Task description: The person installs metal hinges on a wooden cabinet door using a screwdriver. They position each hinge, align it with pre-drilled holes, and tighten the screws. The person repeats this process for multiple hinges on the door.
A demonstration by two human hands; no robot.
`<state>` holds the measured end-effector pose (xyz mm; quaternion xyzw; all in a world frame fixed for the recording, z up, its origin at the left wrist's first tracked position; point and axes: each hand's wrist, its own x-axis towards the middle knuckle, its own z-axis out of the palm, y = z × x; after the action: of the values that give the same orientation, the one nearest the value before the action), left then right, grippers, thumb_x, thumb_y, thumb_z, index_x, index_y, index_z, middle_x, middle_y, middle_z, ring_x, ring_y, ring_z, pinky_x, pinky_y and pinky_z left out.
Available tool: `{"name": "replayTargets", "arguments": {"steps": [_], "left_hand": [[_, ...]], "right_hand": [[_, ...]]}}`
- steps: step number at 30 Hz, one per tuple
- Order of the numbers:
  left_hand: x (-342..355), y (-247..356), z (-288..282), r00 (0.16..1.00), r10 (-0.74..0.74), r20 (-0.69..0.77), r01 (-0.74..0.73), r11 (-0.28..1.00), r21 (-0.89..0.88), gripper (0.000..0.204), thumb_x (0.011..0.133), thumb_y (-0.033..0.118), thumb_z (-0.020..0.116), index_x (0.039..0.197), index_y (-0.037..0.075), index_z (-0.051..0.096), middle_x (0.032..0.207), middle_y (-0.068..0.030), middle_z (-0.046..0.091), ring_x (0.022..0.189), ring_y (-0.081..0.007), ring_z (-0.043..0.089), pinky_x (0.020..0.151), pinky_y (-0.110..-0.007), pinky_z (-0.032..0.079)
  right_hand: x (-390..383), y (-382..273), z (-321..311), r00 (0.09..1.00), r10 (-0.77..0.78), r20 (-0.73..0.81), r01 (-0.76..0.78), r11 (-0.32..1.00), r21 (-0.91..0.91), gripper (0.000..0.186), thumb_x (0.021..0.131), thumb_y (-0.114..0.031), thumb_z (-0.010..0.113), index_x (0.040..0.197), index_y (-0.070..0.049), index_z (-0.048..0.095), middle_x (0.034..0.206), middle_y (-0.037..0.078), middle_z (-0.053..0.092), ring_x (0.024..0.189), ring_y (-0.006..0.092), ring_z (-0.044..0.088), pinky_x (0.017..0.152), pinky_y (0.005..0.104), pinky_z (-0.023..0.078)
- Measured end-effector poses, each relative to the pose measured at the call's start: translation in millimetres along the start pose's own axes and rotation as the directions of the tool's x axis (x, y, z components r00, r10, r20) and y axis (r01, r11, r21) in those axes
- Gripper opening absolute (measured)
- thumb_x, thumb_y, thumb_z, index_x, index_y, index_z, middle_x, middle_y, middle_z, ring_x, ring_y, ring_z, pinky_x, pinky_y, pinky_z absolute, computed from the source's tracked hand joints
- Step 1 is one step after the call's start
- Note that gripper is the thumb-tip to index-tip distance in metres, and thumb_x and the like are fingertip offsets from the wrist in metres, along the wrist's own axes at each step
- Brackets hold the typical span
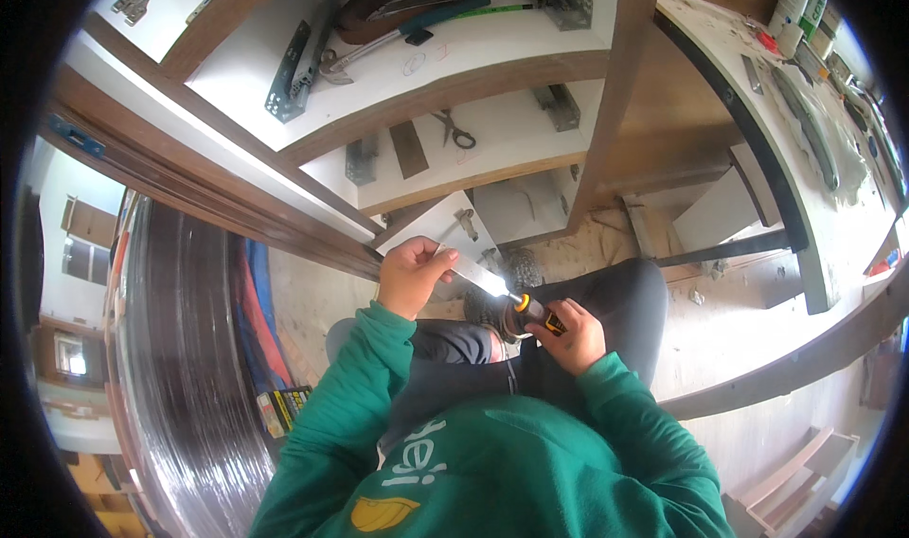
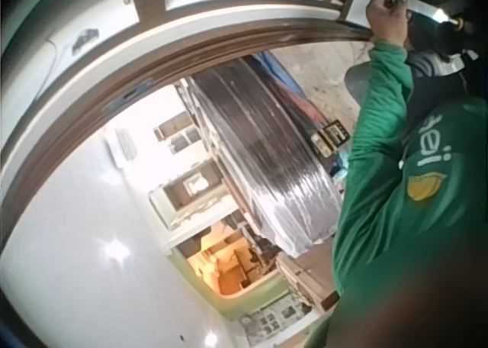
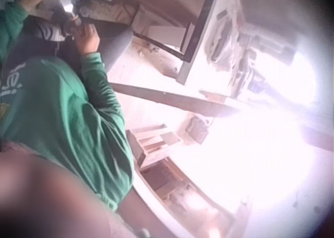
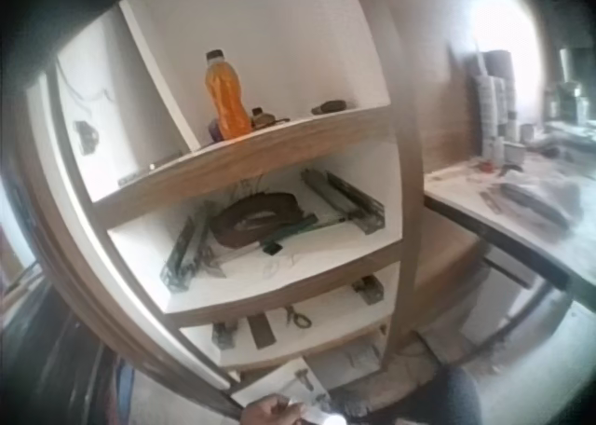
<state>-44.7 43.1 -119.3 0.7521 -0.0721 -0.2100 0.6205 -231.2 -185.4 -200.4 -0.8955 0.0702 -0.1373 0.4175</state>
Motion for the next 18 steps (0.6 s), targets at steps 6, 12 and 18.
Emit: {"name": "replayTargets", "arguments": {"steps": [6, 12, 18], "left_hand": [[2, -8, -8, 0.987, 0.051, -0.152, -0.02, 0.98, 0.198, 0.033, 0.103, 0.026, 0.071, 0.086, -0.003, 0.071, 0.07, -0.0078, 0.073, 0.058, -0.0118, 0.069, 0.056, -0.027, 0.053], [14, -41, -41, 0.977, 0.025, -0.212, 0.026, 0.973, 0.23, 0.028, 0.105, 0.023, 0.064, 0.093, -0.002, 0.071, 0.074, -0.0091, 0.073, 0.069, -0.0146, 0.072, 0.065, -0.031, 0.055], [-14, -104, -39, 0.984, 0.178, 0.0, -0.162, 0.895, 0.415, 0.027, 0.105, 0.021, 0.061, 0.113, -0.002, 0.073, 0.09, -0.0125, 0.08, 0.078, -0.021, 0.076, 0.076, -0.032, 0.059]], "right_hand": [[4, -3, 4, 0.998, -0.055, 0.005, 0.055, 0.998, -0.027, 0.043, 0.078, -0.027, 0.094, 0.102, 0.001, 0.072, 0.085, 0.014, 0.064, 0.074, 0.0346, 0.065, 0.067, 0.04, 0.054], [3, -3, 4, 0.999, 0.03, 0.018, -0.03, 1.0, -0.006, 0.042, 0.081, -0.027, 0.091, 0.105, 0.001, 0.071, 0.087, 0.015, 0.067, 0.077, 0.0354, 0.068, 0.069, 0.0401, 0.055], [6, -4, 3, 0.967, 0.241, 0.086, -0.244, 0.969, 0.03, 0.04, 0.088, -0.027, 0.086, 0.109, 0.002, 0.069, 0.085, 0.018, 0.067, 0.078, 0.0357, 0.068, 0.073, 0.0393, 0.054]]}}
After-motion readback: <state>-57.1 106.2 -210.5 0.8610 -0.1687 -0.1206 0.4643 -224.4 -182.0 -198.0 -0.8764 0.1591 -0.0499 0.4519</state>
